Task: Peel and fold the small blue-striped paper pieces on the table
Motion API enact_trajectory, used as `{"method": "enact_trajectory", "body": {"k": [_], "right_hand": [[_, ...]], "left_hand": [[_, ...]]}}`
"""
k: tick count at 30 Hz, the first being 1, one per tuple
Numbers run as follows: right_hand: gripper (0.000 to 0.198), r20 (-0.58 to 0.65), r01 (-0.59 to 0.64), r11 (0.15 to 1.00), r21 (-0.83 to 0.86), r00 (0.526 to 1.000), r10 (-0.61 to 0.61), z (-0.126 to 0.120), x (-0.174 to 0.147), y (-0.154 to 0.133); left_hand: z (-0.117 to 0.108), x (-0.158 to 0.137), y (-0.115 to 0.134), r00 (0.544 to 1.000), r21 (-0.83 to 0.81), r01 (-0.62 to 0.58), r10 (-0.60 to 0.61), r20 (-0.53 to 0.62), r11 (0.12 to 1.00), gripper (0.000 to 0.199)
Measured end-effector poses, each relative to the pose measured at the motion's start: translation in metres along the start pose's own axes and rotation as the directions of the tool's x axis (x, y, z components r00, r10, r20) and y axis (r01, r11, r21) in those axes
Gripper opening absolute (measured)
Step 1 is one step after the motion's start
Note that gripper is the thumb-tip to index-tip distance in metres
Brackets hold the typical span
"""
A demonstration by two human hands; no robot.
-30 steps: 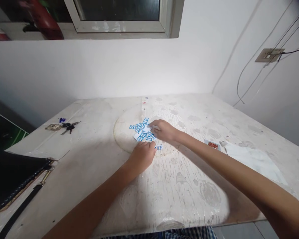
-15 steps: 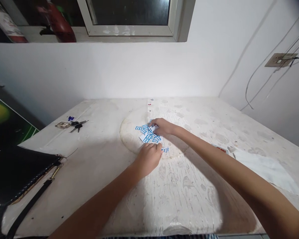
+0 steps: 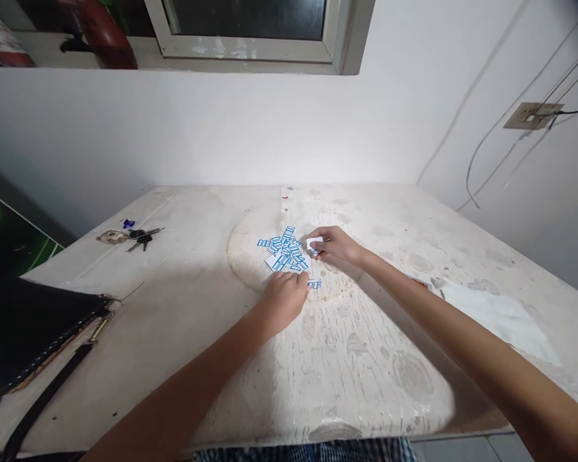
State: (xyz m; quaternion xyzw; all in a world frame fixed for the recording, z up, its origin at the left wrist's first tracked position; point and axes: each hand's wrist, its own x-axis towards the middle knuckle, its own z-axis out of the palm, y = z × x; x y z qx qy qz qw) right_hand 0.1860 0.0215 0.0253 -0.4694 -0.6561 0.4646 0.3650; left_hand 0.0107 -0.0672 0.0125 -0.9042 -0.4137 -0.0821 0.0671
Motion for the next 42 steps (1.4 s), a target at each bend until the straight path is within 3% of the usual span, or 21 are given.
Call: {"method": "enact_trajectory", "body": {"k": [3,7,10,19,26,35,42], "right_hand": [[0.020,-0.055,-0.051,0.985,0.167,0.997,0.061,0.001,-0.023,-0.005],[0.024,-0.107,-0.119,0.898,0.424,0.978,0.180,0.007,-0.050,-0.007],[0.025,-0.104,-0.127,0.858,0.498,0.973,0.204,0.007,-0.062,-0.007],[0.025,-0.157,-0.017,0.943,0.331,0.985,0.073,-0.006,-0.075,-0.020],[0.025,-0.034,-0.081,0.923,0.376,0.994,0.101,-0.007,-0.081,-0.025],[0.019,0.018,-0.059,0.938,0.342,0.998,0.056,-0.005,-0.086,-0.026],[0.016,0.042,-0.120,0.959,0.258,0.993,0.113,0.002,-0.091,-0.029]], "left_hand": [[-0.001,0.000,0.000,1.000,-0.003,0.003,-0.003,0.002,1.000,0.020],[-0.001,0.000,0.000,1.000,-0.003,0.005,-0.006,-0.012,1.000,0.020],[0.000,0.001,0.000,1.000,-0.011,0.014,-0.014,-0.019,1.000,0.020],[-0.002,0.004,-0.002,0.998,-0.059,0.063,-0.062,0.026,0.996,0.019],[-0.003,0.005,-0.002,0.995,-0.094,0.081,-0.076,0.062,0.992,0.019],[-0.001,0.005,-0.003,0.996,-0.107,0.079,-0.074,0.050,0.991,0.019],[0.000,0.004,-0.005,0.995,-0.187,0.097,-0.088,0.054,0.977,0.020]]}}
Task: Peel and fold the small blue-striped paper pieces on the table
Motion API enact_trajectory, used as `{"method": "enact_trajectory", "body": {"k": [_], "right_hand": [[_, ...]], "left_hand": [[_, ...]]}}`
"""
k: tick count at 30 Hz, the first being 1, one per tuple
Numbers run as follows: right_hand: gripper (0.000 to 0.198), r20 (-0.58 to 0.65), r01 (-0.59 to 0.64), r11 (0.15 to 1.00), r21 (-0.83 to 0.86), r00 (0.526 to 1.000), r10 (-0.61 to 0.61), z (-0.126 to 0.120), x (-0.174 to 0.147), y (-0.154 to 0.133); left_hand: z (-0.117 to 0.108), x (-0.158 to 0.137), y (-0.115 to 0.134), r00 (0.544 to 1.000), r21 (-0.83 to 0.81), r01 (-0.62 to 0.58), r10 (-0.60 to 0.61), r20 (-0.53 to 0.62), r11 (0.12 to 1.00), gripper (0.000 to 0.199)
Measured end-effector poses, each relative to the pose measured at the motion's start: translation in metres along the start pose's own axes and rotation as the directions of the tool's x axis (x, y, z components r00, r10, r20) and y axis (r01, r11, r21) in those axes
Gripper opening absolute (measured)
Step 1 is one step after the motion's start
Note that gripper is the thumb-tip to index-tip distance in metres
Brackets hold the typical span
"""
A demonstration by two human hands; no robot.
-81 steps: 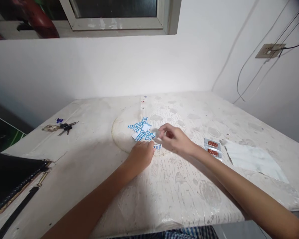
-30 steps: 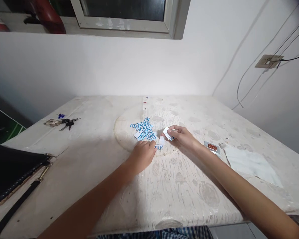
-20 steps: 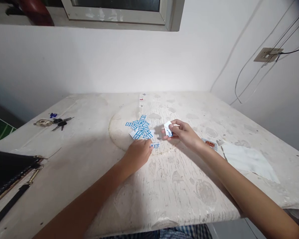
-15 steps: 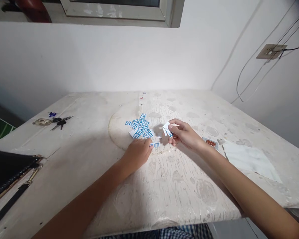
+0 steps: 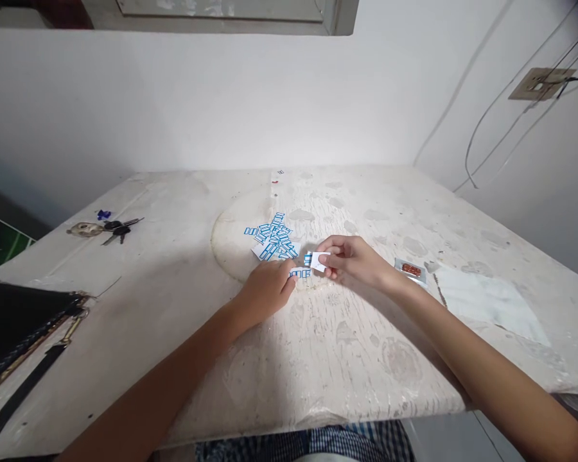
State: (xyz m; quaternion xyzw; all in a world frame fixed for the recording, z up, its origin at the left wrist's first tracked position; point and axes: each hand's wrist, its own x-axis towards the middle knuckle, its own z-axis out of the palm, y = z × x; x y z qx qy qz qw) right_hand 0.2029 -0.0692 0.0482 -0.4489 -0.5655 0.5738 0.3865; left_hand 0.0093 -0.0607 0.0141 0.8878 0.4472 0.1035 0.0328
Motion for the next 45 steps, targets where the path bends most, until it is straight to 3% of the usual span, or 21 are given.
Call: {"method": "enact_trajectory", "body": {"k": [7,17,24,27,31,34,37,40,43,45], "right_hand": [[0.007,0.040,0.081,0.968,-0.238,0.997,-0.073,0.006,-0.001,0.013],[0.011,0.107,0.362,0.737,-0.571,0.923,-0.370,0.014,-0.006,0.010],[0.016,0.324,0.574,0.398,-0.716,0.777,-0.539,0.014,-0.009,0.018],[0.014,0.426,0.626,0.204,-0.752,0.699,-0.574,0.014,-0.005,0.029],[0.012,0.532,0.633,-0.070,-0.771,0.580,-0.618,0.014,-0.002,0.040],[0.011,0.553,0.604,-0.161,-0.781,0.546,-0.630,0.015,-0.002,0.044],[0.013,0.562,0.577,-0.205,-0.790,0.549,-0.619,0.017,-0.002,0.045],[0.017,0.553,0.569,-0.195,-0.799,0.569,-0.608,0.019,-0.001,0.046],[0.019,0.541,0.594,-0.124,-0.795,0.599,-0.590,0.018,-0.002,0.044],[0.020,0.519,0.624,-0.012,-0.781,0.638,-0.569,0.015,-0.004,0.039]], "left_hand": [[-0.005,-0.002,0.000,0.999,-0.038,-0.033,0.034,0.026,0.999,0.019],[-0.007,-0.002,-0.002,0.998,-0.087,-0.051,0.054,0.034,0.995,0.019],[-0.010,-0.002,-0.005,0.997,-0.145,-0.060,0.067,0.038,0.988,0.015],[-0.011,-0.002,-0.007,0.995,-0.204,-0.066,0.079,0.056,0.977,0.017],[-0.011,-0.002,-0.008,0.993,-0.257,-0.088,0.105,0.052,0.962,0.021],[-0.010,-0.002,-0.008,0.994,-0.255,-0.076,0.092,0.053,0.964,0.020],[-0.011,-0.001,-0.007,0.996,-0.245,-0.053,0.070,0.061,0.968,0.017],[-0.011,-0.001,-0.005,0.997,-0.228,-0.045,0.060,0.058,0.973,0.018],[-0.007,-0.001,-0.006,0.998,-0.205,-0.039,0.047,0.034,0.978,0.020],[-0.004,0.000,-0.006,0.999,-0.194,-0.027,0.031,0.020,0.981,0.021]]}}
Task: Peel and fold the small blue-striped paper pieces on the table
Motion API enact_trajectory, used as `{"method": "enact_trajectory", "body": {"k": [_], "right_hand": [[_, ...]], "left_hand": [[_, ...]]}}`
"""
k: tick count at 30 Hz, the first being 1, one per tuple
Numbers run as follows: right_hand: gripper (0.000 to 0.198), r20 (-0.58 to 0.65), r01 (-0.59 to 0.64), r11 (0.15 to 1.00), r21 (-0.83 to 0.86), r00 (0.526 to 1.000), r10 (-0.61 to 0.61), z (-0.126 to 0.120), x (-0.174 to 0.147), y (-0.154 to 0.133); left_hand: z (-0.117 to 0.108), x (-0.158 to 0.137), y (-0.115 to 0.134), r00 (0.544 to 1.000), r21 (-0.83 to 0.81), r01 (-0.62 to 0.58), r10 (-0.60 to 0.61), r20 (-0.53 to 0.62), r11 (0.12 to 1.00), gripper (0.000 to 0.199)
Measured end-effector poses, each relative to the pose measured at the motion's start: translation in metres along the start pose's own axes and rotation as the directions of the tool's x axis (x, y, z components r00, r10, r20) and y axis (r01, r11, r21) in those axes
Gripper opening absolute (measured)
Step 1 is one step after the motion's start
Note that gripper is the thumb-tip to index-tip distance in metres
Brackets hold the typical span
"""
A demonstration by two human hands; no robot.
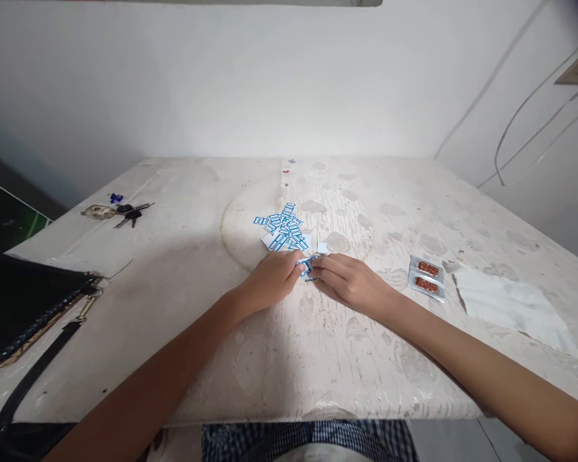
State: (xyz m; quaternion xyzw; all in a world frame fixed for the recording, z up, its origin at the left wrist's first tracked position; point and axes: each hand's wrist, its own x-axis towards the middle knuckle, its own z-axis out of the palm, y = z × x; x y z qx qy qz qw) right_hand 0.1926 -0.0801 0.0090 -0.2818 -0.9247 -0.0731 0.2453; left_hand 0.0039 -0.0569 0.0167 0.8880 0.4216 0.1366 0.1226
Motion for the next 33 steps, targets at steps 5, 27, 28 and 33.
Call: {"method": "enact_trajectory", "body": {"k": [5,27,28,33], "right_hand": [[0.022,0.114,-0.267,0.858,0.438,0.964,0.241,-0.022,-0.002,0.004],[0.017,-0.025,-0.439,0.776,0.453,0.864,0.504,0.002,0.001,-0.010],[0.017,-0.030,-0.436,0.778,0.453,0.864,0.502,0.003,0.001,-0.011],[0.015,-0.046,-0.479,0.759,0.441,0.833,0.552,-0.002,0.002,-0.012]], "left_hand": [[0.004,0.002,-0.001,1.000,0.016,0.010,-0.010,-0.009,1.000,0.022],[-0.005,-0.002,0.005,0.999,0.029,0.000,-0.001,0.033,1.000,0.023],[-0.004,-0.002,0.005,0.999,0.033,-0.006,0.005,0.032,0.999,0.023],[-0.001,-0.001,0.003,0.999,0.067,-0.040,0.039,0.022,0.997,0.025]]}}
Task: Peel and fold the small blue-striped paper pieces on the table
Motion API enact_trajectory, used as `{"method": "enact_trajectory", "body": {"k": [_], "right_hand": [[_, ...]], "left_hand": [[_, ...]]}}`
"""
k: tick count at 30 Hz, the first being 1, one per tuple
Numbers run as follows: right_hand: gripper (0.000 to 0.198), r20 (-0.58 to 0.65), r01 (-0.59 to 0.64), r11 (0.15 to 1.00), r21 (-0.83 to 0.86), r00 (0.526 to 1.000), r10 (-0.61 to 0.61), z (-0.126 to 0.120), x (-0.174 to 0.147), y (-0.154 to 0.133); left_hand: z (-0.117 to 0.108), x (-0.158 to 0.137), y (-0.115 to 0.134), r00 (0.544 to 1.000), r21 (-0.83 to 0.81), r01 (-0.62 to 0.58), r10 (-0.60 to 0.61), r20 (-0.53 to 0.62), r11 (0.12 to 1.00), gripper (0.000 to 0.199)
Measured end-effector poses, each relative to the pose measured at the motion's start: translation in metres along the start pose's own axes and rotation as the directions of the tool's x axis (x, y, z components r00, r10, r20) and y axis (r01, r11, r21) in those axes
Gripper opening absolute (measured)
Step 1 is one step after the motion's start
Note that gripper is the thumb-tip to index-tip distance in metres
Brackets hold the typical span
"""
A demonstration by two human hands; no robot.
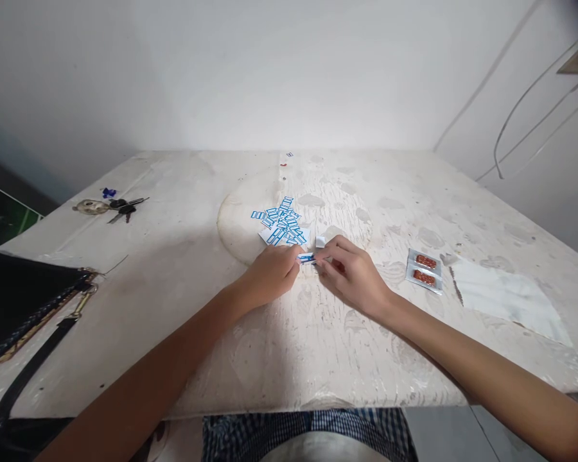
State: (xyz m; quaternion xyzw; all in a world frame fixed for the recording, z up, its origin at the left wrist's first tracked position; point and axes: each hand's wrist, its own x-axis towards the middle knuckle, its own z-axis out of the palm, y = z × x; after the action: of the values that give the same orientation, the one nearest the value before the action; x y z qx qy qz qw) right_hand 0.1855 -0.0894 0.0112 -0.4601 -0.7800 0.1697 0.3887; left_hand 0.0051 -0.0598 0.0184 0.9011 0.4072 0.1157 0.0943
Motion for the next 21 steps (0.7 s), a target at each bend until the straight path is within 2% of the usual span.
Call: {"method": "enact_trajectory", "body": {"k": [5,8,11,13,15,21], "right_hand": [[0.013,0.036,-0.030,0.999,0.037,0.999,0.029,-0.010,-0.001,0.000],[0.013,0.014,0.138,0.983,-0.120,0.990,-0.137,-0.006,-0.002,0.003],[0.014,0.021,0.359,0.841,-0.404,0.923,-0.384,0.003,-0.002,0.006],[0.017,0.063,0.426,0.731,-0.533,0.881,-0.468,0.007,-0.002,0.009],[0.020,0.101,0.451,0.682,-0.576,0.867,-0.488,0.009,-0.002,0.011],[0.022,0.199,0.508,0.631,-0.586,0.845,-0.496,0.013,-0.007,0.014]], "left_hand": [[0.001,0.001,0.000,1.000,0.020,0.020,-0.020,0.015,1.000,0.023],[-0.001,0.000,0.001,0.999,0.017,0.028,-0.029,0.023,0.999,0.021],[-0.004,0.000,0.001,0.999,-0.020,0.023,-0.023,0.031,1.000,0.019],[-0.005,0.000,0.002,0.999,-0.038,0.010,-0.009,0.033,0.999,0.019],[-0.005,0.000,0.002,1.000,-0.040,0.004,-0.003,0.031,0.999,0.019],[-0.003,0.000,0.003,1.000,0.018,0.007,-0.007,-0.017,1.000,0.015]]}}
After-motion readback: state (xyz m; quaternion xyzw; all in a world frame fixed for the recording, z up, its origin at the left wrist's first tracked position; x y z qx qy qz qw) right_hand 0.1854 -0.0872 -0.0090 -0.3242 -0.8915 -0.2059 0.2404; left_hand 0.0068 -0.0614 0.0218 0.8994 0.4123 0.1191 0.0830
